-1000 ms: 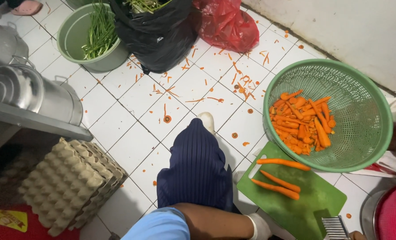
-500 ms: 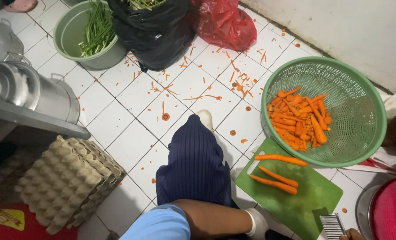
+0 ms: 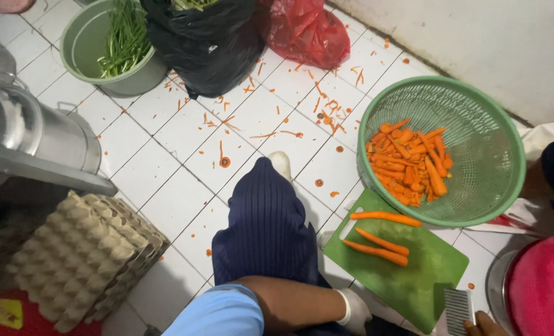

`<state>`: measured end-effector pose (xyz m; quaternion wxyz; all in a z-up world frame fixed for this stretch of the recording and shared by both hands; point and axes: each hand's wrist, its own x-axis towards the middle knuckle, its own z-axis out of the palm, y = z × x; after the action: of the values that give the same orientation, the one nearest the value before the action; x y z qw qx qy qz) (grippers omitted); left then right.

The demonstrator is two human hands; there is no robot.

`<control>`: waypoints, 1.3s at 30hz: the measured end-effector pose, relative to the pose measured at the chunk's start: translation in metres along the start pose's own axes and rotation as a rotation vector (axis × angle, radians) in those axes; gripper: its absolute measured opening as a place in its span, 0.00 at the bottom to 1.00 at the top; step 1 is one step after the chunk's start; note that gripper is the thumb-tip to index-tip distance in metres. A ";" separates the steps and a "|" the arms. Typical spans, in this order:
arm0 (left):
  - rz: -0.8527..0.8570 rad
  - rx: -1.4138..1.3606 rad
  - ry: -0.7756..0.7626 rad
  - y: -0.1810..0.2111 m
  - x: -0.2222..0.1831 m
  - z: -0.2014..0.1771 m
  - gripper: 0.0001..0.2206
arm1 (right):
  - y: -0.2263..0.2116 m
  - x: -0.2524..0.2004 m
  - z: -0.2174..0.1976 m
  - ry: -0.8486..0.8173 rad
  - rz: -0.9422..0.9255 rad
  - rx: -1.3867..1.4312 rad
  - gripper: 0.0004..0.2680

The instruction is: Slicing carrots into small, wavy-edged pieces using a manual cutter on a green cutting board while sitting on the floor.

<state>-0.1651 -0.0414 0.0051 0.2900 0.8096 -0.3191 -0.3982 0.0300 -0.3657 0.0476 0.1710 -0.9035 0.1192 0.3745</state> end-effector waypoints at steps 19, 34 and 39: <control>-0.109 -0.221 0.999 -0.044 0.024 -0.126 0.17 | -0.127 -0.044 0.120 0.263 0.054 0.013 0.15; -0.314 0.214 0.793 -0.057 0.031 -0.122 0.27 | -0.141 -0.075 0.121 0.259 -0.021 -0.064 0.17; -0.261 0.188 0.813 -0.069 0.037 -0.134 0.22 | -0.166 -0.077 0.103 0.229 -0.010 -0.020 0.11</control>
<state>-0.0163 0.0030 0.0077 0.2646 0.9569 -0.1088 -0.0495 -0.0321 -0.1667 0.0714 0.1491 -0.9427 0.1299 0.2689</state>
